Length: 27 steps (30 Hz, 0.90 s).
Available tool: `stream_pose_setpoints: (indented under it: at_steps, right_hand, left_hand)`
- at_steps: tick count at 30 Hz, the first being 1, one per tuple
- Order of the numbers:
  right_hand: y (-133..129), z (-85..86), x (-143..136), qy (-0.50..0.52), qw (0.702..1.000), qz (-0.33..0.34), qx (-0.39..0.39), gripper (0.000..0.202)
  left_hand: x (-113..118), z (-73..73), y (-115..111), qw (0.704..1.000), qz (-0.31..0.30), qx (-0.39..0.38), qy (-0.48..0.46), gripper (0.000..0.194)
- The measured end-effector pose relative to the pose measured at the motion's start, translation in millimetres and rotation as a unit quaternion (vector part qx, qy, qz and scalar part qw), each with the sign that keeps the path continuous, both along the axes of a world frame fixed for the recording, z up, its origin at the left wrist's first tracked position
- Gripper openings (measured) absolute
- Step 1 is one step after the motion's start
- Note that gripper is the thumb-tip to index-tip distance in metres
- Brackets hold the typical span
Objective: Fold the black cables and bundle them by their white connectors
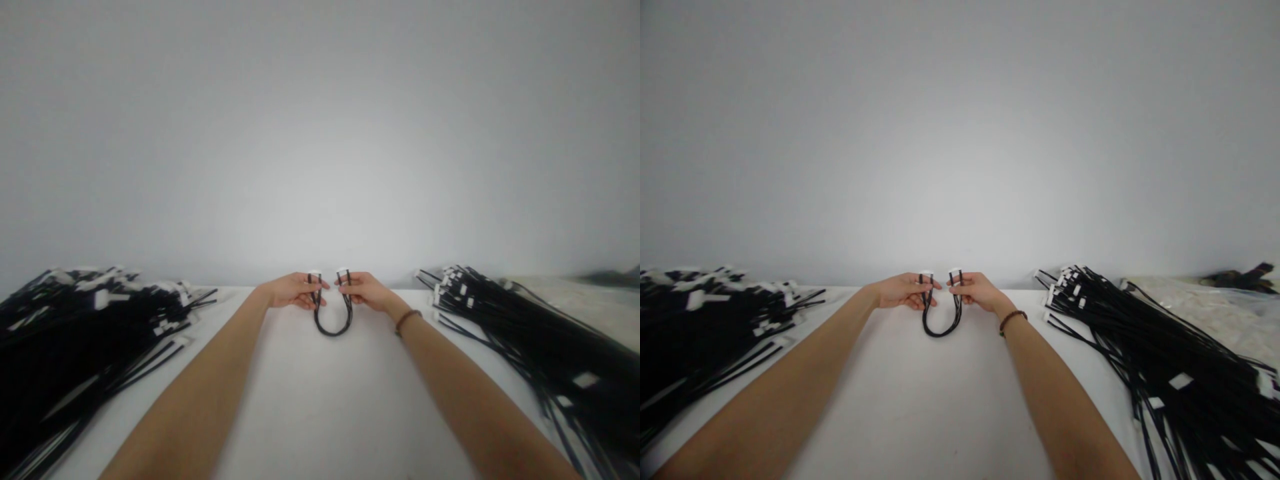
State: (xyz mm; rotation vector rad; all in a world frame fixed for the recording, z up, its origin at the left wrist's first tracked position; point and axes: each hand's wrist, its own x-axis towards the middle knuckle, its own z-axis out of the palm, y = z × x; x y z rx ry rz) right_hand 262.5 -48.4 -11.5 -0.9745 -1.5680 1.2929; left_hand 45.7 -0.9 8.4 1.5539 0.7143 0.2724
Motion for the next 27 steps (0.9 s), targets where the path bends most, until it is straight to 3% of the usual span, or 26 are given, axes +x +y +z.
stream_pose_setpoints:
  at_steps: [27]
  right_hand:
    - [-1.5,-0.4,-4.3,-0.042,0.999,-0.031,0.009,0.038]
  left_hand:
    - [4.7,-7.2,2.8,0.999,0.01,0.049,0.003,0.044]
